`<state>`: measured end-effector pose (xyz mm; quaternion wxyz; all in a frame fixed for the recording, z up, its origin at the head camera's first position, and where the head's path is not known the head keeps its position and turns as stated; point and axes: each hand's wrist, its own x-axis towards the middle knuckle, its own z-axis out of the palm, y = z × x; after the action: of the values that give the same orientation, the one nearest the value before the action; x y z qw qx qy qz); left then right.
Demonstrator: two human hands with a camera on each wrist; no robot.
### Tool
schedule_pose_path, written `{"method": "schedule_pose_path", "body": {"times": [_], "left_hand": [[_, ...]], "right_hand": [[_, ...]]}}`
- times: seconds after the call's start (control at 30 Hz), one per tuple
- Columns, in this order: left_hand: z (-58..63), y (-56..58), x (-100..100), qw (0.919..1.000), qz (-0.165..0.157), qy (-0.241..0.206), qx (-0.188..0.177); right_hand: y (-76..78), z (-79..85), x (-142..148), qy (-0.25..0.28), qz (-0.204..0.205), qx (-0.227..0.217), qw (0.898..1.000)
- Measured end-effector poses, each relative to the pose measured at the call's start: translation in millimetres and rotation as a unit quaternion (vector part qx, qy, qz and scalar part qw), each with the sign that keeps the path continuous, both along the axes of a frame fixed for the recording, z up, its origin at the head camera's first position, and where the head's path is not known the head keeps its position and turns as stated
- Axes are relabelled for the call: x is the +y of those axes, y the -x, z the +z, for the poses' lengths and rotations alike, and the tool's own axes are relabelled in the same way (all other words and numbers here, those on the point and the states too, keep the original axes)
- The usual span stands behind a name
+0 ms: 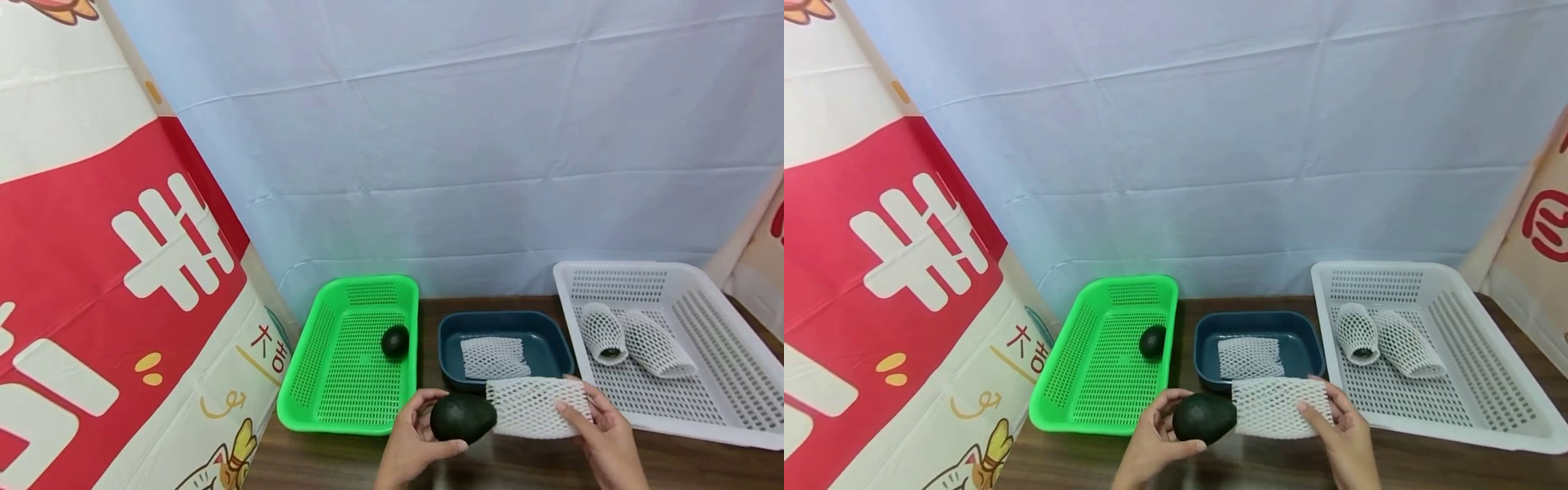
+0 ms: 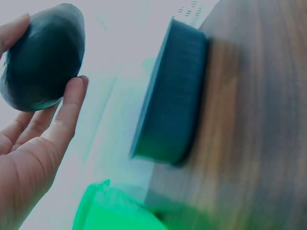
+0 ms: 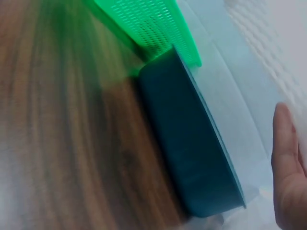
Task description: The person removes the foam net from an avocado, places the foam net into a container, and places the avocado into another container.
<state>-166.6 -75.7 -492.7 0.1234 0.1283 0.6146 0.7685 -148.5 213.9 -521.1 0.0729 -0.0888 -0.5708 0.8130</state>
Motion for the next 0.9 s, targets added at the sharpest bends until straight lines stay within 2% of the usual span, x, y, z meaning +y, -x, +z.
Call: {"method": "schedule_pose_path", "body": {"times": [0.03,0.2,0.33,0.47,0.6,0.7,0.8,0.9], "left_hand": [[1.4,1.6,-2,0.9999,0.007,-0.004,0.007],[8.1,11.4,-12,0.9974,0.052,0.006,0.050],[11.6,18.5,-24,0.9942,0.087,0.026,0.058],[14.0,23.5,-34,0.9916,0.109,0.044,0.055],[15.1,27.3,-45,0.9885,0.128,0.061,0.052],[15.2,31.2,-53,0.9850,0.142,0.084,0.052],[14.6,35.2,-60,0.9815,0.152,0.104,0.052],[12.8,39.5,-65,0.9795,0.159,0.114,0.049]], "right_hand": [[1.7,2.3,0,0.008,-0.004,0.012,1.000],[11.3,16.2,-2,0.003,-0.037,0.001,0.999],[20.0,16.6,-3,-0.003,-0.070,0.008,0.998],[31.4,3.5,-1,-0.006,-0.082,0.033,0.996],[44.8,-17.0,4,-0.025,-0.070,0.062,0.995],[52.7,-23.5,6,-0.040,-0.066,0.074,0.994],[56.7,-15.6,1,-0.046,-0.077,0.077,0.993],[57.3,2.5,-9,-0.060,-0.097,0.057,0.992]]}}
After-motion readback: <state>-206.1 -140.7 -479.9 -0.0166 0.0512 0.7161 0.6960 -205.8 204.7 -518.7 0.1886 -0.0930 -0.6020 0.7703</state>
